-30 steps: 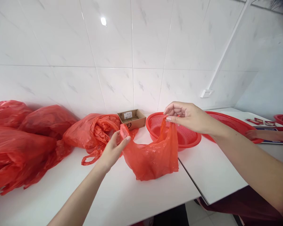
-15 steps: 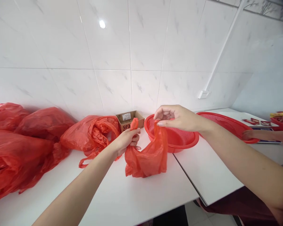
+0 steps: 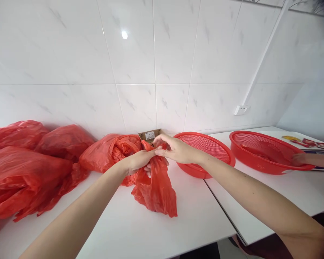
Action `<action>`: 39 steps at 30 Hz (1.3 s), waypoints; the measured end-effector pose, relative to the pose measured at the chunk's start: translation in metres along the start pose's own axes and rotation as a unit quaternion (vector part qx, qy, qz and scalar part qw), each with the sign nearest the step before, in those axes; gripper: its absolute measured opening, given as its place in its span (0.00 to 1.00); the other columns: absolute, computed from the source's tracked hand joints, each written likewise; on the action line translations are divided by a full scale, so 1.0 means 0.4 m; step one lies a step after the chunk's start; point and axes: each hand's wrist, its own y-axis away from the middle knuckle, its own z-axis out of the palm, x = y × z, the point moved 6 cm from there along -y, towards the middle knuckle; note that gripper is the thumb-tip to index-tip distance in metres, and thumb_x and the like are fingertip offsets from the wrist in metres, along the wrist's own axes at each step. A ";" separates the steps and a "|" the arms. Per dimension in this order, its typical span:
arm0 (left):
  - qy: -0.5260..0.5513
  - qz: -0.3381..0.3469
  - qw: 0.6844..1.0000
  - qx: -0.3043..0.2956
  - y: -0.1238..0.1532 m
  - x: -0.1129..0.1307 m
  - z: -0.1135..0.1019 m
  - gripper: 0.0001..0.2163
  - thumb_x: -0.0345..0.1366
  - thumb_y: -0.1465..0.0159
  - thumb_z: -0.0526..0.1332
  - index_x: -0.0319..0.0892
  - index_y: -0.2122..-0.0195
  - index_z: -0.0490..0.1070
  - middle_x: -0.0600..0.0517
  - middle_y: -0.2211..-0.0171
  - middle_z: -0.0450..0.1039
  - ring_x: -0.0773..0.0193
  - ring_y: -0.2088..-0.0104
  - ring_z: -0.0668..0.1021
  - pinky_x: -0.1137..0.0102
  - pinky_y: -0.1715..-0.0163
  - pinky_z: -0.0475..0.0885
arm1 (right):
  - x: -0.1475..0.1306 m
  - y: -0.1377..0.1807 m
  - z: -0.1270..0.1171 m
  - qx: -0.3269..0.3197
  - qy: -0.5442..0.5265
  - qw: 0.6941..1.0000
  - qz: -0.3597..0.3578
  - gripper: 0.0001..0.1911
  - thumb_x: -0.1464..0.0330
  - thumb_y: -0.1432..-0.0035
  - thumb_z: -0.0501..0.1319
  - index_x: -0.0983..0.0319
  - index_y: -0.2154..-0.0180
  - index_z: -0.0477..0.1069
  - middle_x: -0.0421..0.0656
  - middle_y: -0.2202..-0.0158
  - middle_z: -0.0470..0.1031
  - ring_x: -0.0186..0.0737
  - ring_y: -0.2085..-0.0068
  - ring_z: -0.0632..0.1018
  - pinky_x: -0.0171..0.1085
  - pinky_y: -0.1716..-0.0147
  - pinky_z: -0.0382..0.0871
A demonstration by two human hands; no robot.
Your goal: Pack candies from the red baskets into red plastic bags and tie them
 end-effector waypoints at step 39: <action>-0.327 0.012 0.911 0.250 0.373 -0.276 -0.130 0.17 0.48 0.32 0.50 0.51 0.61 0.78 0.53 0.60 0.79 0.56 0.57 0.79 0.67 0.56 0.74 | 0.261 0.190 -0.034 0.007 0.207 0.975 0.076 0.18 0.59 0.35 0.51 0.59 0.74 0.66 0.38 0.74 0.71 0.36 0.71 0.70 0.35 0.70 0.58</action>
